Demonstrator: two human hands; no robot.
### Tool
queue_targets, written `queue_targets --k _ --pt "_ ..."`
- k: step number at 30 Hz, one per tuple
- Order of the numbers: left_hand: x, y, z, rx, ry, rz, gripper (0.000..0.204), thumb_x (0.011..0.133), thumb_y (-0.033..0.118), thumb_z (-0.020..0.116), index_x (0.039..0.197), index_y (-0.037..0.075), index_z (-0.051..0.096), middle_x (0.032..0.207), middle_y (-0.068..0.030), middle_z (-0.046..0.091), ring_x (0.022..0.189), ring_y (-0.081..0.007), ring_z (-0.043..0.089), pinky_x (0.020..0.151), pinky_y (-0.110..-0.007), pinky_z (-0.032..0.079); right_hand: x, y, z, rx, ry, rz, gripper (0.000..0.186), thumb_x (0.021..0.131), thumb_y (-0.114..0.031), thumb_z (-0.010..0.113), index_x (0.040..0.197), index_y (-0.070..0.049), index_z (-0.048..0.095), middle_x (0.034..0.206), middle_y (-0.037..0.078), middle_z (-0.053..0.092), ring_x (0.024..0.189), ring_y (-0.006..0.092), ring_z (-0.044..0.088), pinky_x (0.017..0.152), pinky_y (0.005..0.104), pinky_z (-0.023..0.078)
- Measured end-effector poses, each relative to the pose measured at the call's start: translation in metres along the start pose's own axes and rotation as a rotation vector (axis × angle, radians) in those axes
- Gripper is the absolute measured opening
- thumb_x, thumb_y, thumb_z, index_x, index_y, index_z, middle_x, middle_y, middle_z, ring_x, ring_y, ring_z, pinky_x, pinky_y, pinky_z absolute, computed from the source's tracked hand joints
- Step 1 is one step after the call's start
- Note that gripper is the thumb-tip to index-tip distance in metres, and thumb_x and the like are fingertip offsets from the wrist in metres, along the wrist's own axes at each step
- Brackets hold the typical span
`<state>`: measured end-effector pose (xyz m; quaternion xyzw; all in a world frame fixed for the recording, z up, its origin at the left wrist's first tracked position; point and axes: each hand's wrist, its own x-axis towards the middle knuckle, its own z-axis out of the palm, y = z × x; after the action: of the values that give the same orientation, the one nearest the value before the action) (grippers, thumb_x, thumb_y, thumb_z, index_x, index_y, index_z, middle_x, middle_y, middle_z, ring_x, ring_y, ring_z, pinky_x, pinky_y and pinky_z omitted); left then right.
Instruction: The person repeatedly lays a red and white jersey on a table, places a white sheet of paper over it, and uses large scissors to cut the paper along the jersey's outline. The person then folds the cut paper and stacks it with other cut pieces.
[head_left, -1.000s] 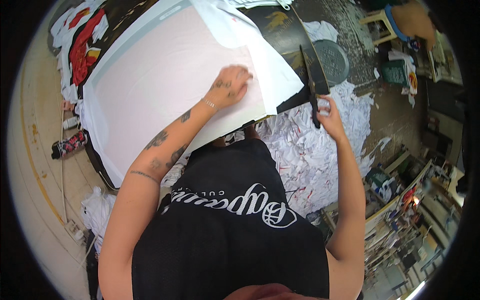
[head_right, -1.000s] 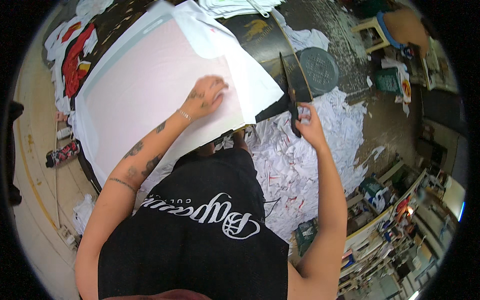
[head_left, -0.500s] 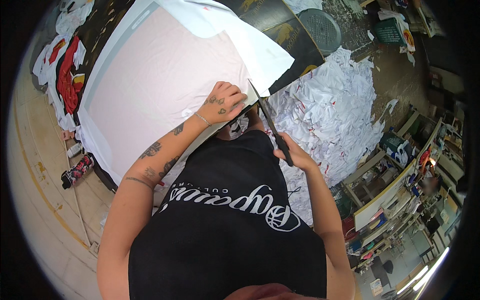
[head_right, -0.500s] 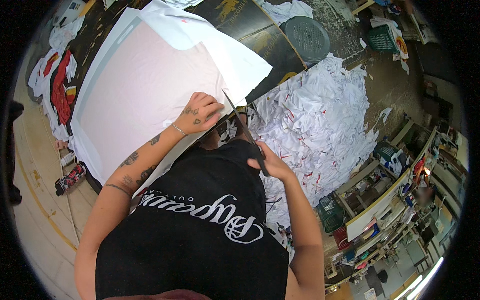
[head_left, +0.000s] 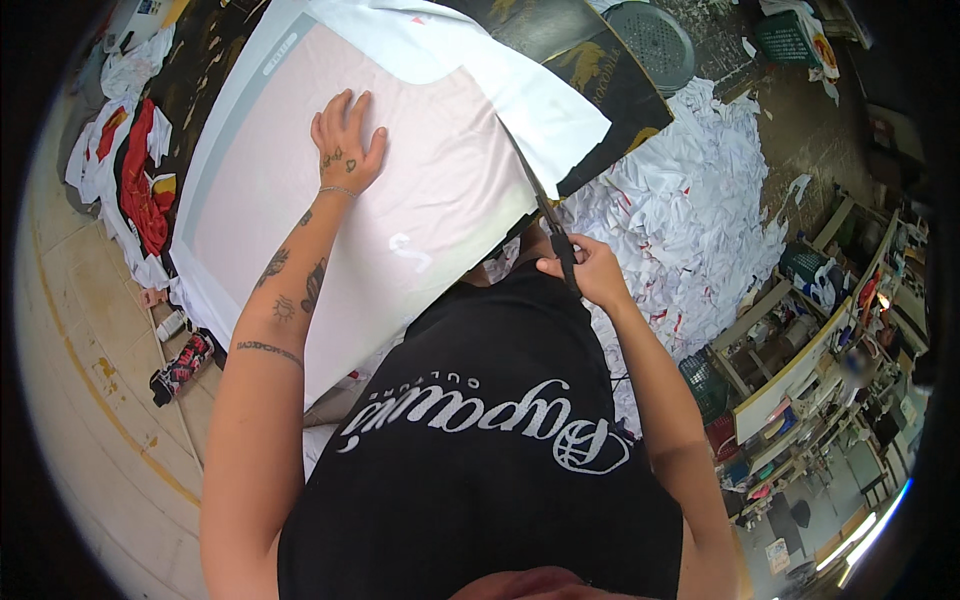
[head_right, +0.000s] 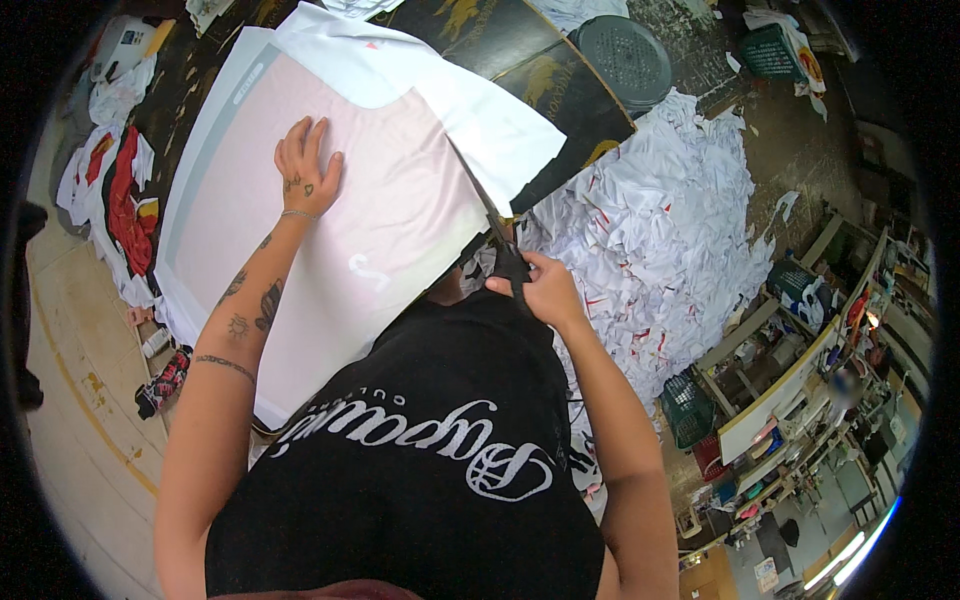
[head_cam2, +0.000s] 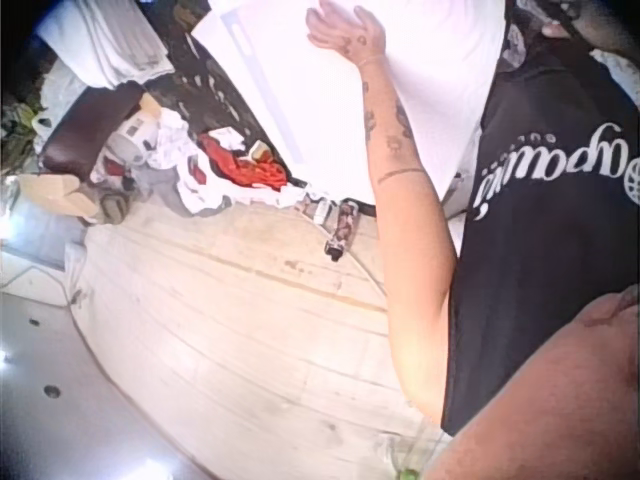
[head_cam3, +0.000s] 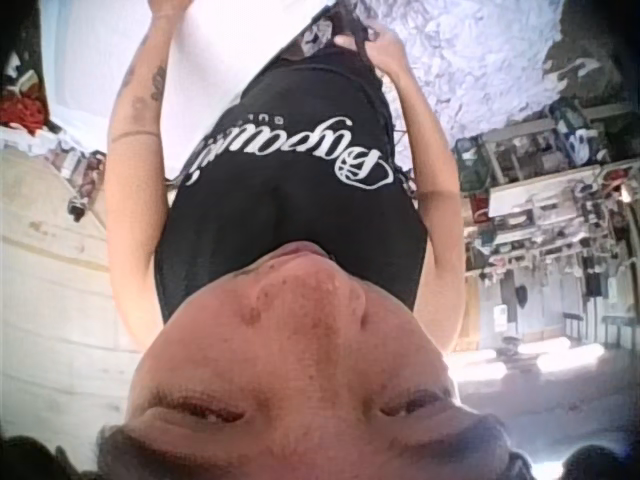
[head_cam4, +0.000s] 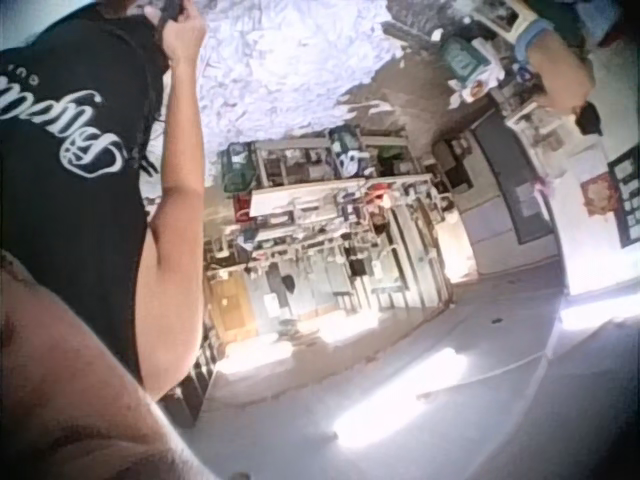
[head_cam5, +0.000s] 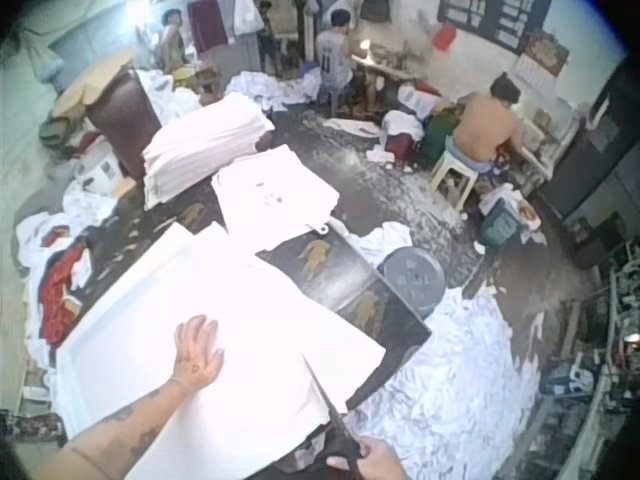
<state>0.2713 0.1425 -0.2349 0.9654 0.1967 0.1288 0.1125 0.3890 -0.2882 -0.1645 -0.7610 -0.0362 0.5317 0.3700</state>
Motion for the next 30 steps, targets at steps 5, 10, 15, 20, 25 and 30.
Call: queue_targets --k 5,10,15,20,25,30 --pt "-0.001 -0.002 0.003 -0.003 -0.008 -0.004 0.066 0.088 0.036 0.074 0.149 0.016 0.057 0.156 -0.0137 0.044 0.15 -0.0328 0.036 0.125 -0.063 0.016 0.011 -0.021 0.004 -0.02 0.054 -0.11 0.07 0.075 -0.046 0.096 0.122 0.001 0.073 0.078 0.001 0.071 0.067 0.0077 0.063 0.061 0.0246 0.048" --pt "0.001 -0.003 -0.001 -0.002 -0.037 -0.025 0.069 0.085 0.04 0.076 0.148 0.018 0.058 0.156 -0.0133 0.044 0.15 -0.0326 0.035 0.125 -0.065 0.013 0.027 -0.054 -0.003 -0.189 0.037 0.02 0.071 0.073 -0.051 0.095 0.121 -0.002 0.074 0.082 0.007 0.075 0.072 0.0135 0.068 0.068 0.0288 0.052" --pt "0.001 -0.002 -0.001 -0.045 -0.042 -0.04 0.072 0.085 0.043 0.076 0.149 0.018 0.056 0.157 -0.0136 0.042 0.151 -0.0327 0.034 0.125 -0.066 0.012 0.036 -0.083 0.002 -0.188 0.038 -0.042 0.071 0.071 -0.056 0.095 0.11 0.001 0.079 0.081 0.006 0.072 0.072 0.0144 0.065 0.067 0.0305 0.05" --pt "0.003 -0.004 -0.002 -0.032 -0.05 -0.05 0.074 0.084 0.047 0.076 0.149 0.018 0.057 0.158 -0.0136 0.042 0.152 -0.0333 0.033 0.126 -0.067 0.011 0.059 -0.087 0.003 -0.244 0.045 -0.002 0.069 0.075 -0.048 0.096 0.116 0.004 0.074 0.072 -0.002 0.063 0.063 0.0066 0.054 0.058 0.0242 0.04" --pt "0.002 -0.007 -0.003 -0.059 -0.087 -0.063 0.075 0.084 0.049 0.076 0.149 0.019 0.057 0.159 -0.0136 0.041 0.152 -0.0338 0.033 0.126 -0.067 0.01 0.075 -0.091 -0.004 -0.188 0.005 0.019 0.074 0.072 -0.052 0.096 0.114 0.005 0.076 0.078 0.003 0.069 0.07 0.0096 0.062 0.063 0.0264 0.047" --pt "0.001 -0.008 -0.004 -0.068 -0.073 -0.068 0.074 0.085 0.049 0.076 0.149 0.019 0.057 0.16 -0.0128 0.042 0.153 -0.0322 0.033 0.126 -0.066 0.01 0.082 -0.161 -0.069 -0.388 -0.079 -0.037 0.069 0.076 -0.04 0.097 0.124 0.003 0.072 0.081 0.0 0.071 0.069 0.0077 0.058 0.063 0.0268 0.047"
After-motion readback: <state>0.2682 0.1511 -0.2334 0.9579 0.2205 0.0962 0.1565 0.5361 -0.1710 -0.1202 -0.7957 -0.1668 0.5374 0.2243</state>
